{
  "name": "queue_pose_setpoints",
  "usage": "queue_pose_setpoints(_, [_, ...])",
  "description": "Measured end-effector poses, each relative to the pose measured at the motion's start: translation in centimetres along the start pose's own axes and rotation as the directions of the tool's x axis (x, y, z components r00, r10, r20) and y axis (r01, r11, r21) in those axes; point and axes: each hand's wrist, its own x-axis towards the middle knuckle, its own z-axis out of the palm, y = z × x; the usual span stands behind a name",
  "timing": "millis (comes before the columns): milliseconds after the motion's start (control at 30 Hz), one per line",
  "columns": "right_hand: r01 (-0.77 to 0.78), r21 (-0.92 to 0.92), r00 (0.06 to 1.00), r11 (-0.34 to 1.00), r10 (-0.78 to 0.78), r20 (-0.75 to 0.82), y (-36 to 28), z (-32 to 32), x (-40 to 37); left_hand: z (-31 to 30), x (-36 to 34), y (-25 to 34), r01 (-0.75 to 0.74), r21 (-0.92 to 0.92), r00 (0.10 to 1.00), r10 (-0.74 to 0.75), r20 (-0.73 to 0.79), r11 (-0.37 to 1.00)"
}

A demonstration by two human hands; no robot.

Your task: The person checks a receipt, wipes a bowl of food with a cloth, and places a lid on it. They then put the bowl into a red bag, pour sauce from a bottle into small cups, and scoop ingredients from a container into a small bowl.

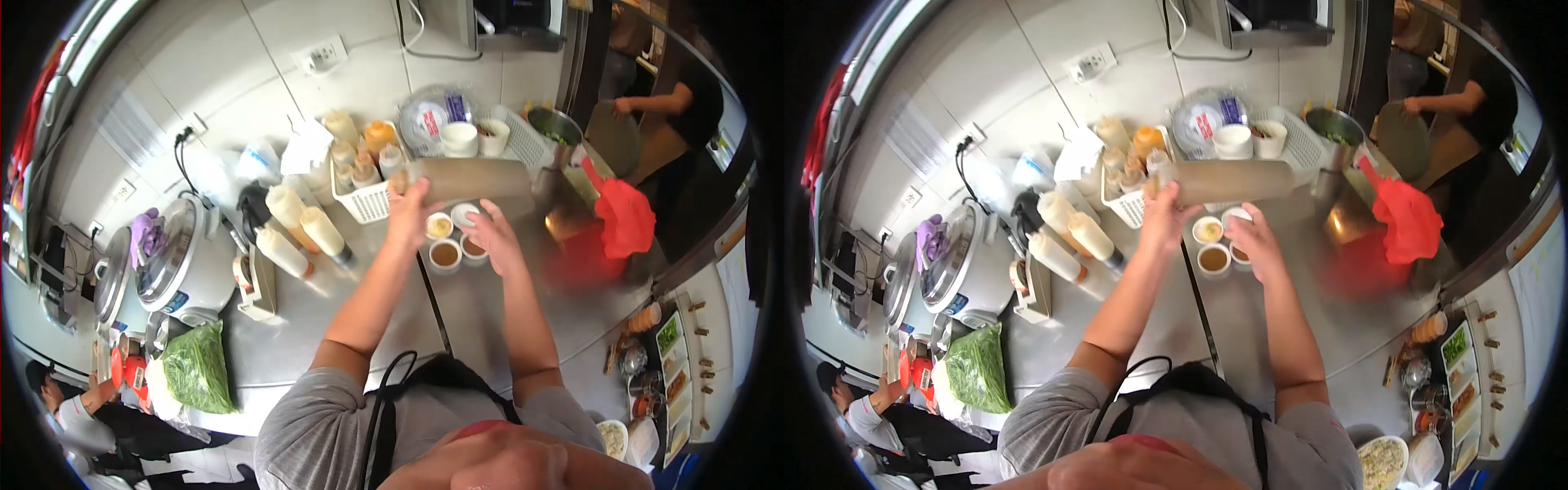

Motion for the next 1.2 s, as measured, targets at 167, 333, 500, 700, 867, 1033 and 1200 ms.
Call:
queue_pose_setpoints(167, [0.029,-0.68,0.94,0.733,-0.251,-0.23,5.3,-7.4,-1.1,-0.1,7.0,7.5,-0.407,0.203,0.899,0.429,-0.082,0.891])
queue_pose_setpoints(333, [-0.15,-0.978,0.93,0.146,-0.314,-0.19,9.9,-9.5,-6.8,-4.3,17.5,10.7,-0.518,0.509,0.75,0.652,-0.117,0.687])
queue_pose_setpoints(500, [-0.152,-0.979,0.926,0.134,-0.327,-0.188,10.1,-9.6,-6.4,-7.2,22.4,8.8,-0.398,0.721,0.717,0.683,-0.141,0.567])
queue_pose_setpoints(700, [-0.166,-0.978,0.926,0.125,-0.322,-0.198,9.6,-9.6,-6.6,-9.0,24.5,6.2,-0.201,0.937,0.76,0.649,-0.036,0.287])
queue_pose_setpoints(867, [-0.15,-0.976,0.911,0.156,-0.363,-0.198,10.6,-10.0,-6.3,-11.3,26.0,4.4,-0.071,0.99,0.881,0.473,0.004,0.125])
queue_pose_setpoints(1033, [-0.154,-0.973,0.905,0.17,-0.371,-0.208,10.1,-9.7,-6.5,-11.2,25.0,3.5,-0.194,0.971,0.846,0.525,0.093,0.14])
queue_pose_setpoints(1200, [-0.149,-0.971,0.9,0.188,-0.381,-0.211,10.1,-9.7,-6.4,-8.9,12.3,0.8,-0.47,0.816,0.763,0.619,0.185,0.336])
